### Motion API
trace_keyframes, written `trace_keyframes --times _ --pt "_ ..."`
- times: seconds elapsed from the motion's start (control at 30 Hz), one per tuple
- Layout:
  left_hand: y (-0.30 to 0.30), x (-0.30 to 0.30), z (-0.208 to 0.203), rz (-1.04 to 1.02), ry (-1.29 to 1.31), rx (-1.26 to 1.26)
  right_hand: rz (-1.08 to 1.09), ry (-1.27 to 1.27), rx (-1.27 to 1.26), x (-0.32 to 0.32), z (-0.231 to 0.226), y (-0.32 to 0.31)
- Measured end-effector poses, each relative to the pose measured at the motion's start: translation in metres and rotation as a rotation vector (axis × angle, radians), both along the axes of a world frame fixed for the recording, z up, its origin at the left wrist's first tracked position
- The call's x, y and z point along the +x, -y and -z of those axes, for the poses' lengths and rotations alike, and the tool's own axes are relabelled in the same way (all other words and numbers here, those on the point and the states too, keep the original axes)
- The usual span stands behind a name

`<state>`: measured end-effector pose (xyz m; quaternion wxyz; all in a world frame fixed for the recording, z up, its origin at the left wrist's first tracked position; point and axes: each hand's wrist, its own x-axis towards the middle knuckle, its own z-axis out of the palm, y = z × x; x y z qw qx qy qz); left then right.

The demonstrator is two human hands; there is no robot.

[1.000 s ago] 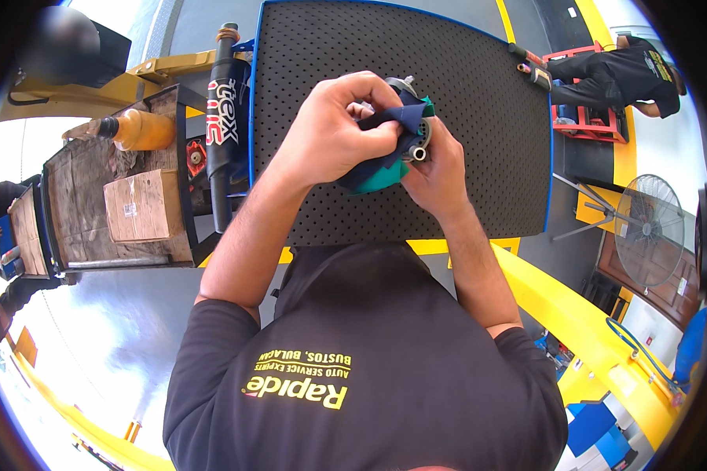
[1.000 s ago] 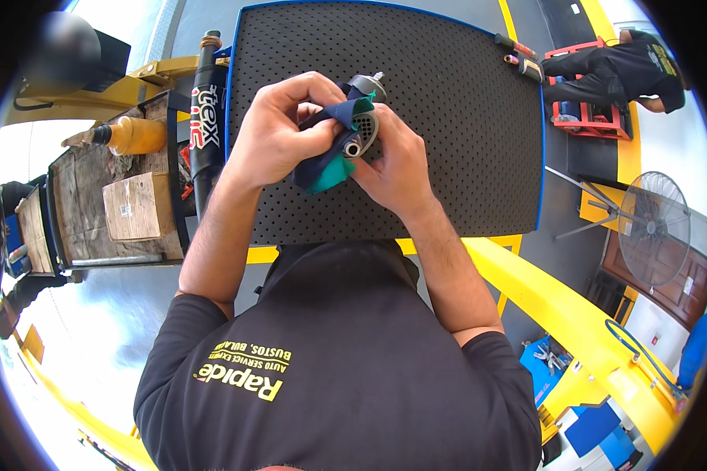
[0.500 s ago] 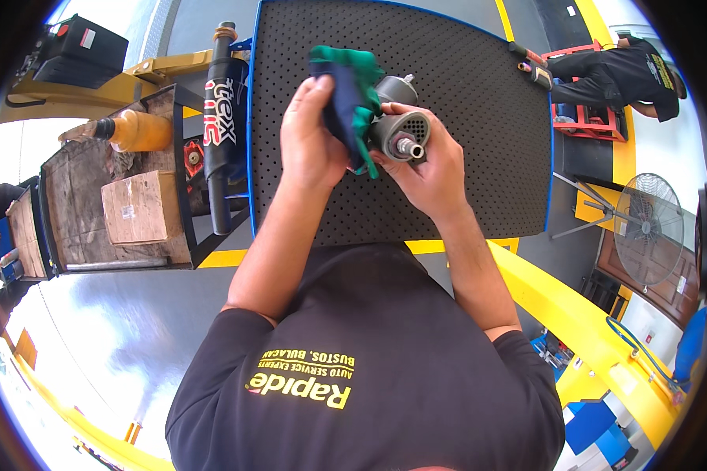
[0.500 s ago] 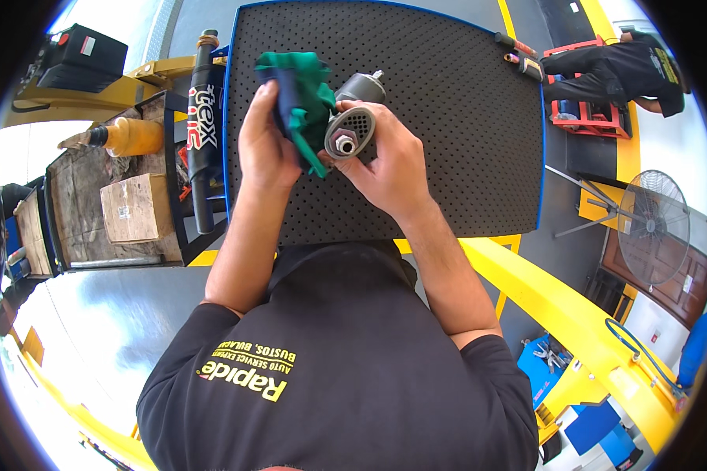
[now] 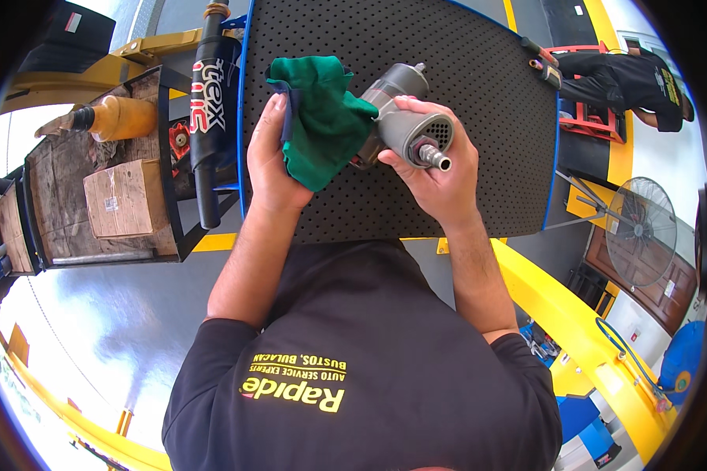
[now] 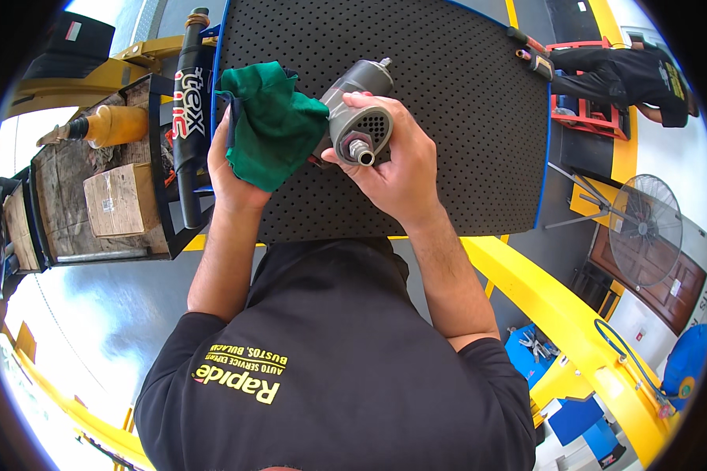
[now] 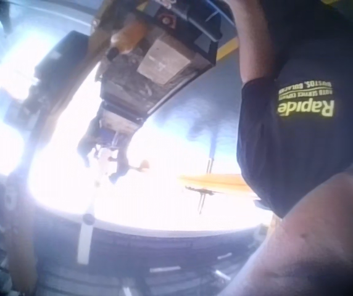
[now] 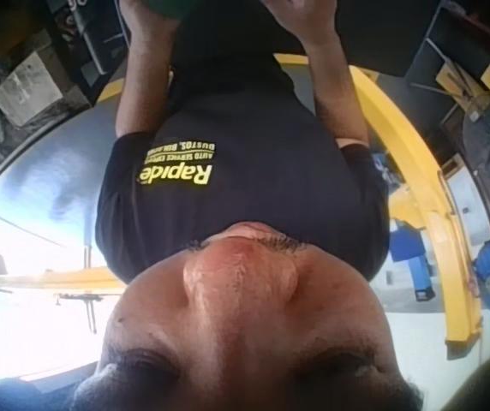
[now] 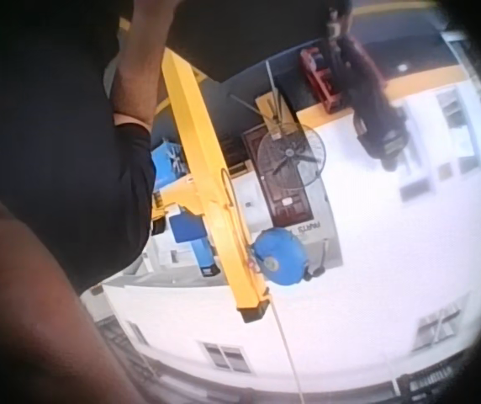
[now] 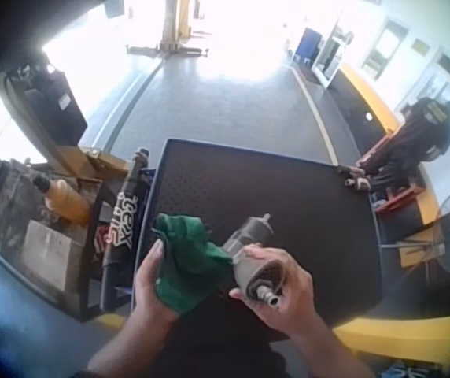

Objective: The person wipes a pneumatic impact wrench with a green cloth, rotating it to clean multiple surfaces. The tool is handled one at a time and repeatedly wiped on a workbench mat.

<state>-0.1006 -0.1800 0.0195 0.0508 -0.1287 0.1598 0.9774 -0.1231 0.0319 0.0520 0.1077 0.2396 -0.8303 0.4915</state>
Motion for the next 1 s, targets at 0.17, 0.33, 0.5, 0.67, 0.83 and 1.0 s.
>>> trace_keyframes --times 0.17,0.33,0.5,0.67,0.83,1.0 --pt "-0.019 0.009 -0.015 -0.195 -0.207 -0.575 0.006 0.013 0.009 0.0 0.002 0.0" --pt "-0.04 -0.006 -0.038 -0.467 -0.911 -1.592 0.025 0.068 0.036 0.007 -0.008 -0.002" --pt "-0.045 -0.001 -0.061 -0.46 -0.712 -1.777 0.043 0.04 0.011 0.003 -0.006 0.005" --pt "-0.048 -0.006 -0.063 -0.461 -0.629 -1.753 0.044 0.027 0.032 -0.003 -0.013 0.008" --pt "-0.003 0.003 -0.055 -0.161 -0.644 -1.545 0.045 -0.054 0.084 -0.003 -0.009 0.004" --pt "0.032 0.024 -0.035 -0.142 -0.295 -0.936 0.032 -0.05 0.044 -0.002 -0.009 0.005"
